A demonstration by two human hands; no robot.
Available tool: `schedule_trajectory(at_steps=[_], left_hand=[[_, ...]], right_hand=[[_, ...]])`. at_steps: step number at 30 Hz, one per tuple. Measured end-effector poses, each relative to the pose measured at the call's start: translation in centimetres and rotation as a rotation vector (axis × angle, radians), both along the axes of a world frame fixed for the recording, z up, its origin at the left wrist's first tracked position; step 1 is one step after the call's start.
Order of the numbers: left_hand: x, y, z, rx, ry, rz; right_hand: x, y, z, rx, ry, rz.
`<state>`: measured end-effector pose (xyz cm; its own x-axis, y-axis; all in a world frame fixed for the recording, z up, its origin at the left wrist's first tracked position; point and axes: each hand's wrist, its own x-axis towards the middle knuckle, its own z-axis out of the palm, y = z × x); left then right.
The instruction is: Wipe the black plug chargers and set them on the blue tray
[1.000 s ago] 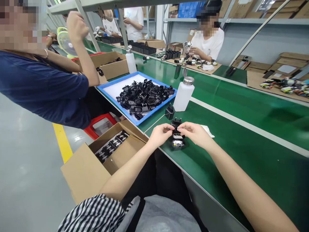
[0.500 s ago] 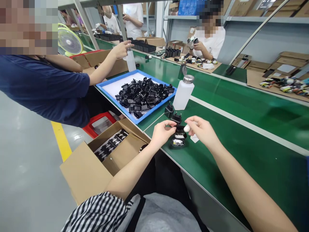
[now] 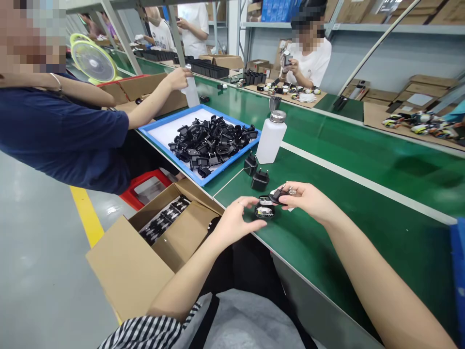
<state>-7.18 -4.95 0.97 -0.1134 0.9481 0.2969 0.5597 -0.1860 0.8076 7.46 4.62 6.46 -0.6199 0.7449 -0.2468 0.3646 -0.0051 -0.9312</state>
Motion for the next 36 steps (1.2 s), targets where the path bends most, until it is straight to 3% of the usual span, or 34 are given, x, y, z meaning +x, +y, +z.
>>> schedule_trajectory(at_steps=[4, 7, 11, 16, 21, 28, 36], left_hand=[[1.6, -0.9, -2.0, -0.169, -0.102, 0.120], [3.1, -1.0, -2.4, -0.242, -0.168, 0.133], [3.9, -0.8, -1.9, -0.166, -0.120, 0.171], [3.1, -0.8, -1.8, -0.155, -0.083, 0.114], [2.2, -0.7, -1.8, -0.139, -0.118, 0.017], [1.2, -0.2, -0.4, -0.141, 0.084, -0.064], [0.7, 0.3, 1.2, -0.256, 0.278, -0.184]], right_hand=[[0.4, -0.6, -0.2, 0.112, -0.042, -0.076], [0.7, -1.3, -0.5, 0.279, -0.082, -0.083], [0.9, -2.2, -1.1, 0.453, -0.080, 0.098], [1.1, -2.7, -1.7, 0.650, -0.188, 0.224], [1.3, -2.8, -2.1, 0.800, -0.301, 0.216], [1.5, -2.1, -2.0, 0.812, -0.344, 0.306], [1.4, -2.6, -2.4, 0.840, -0.453, 0.257]])
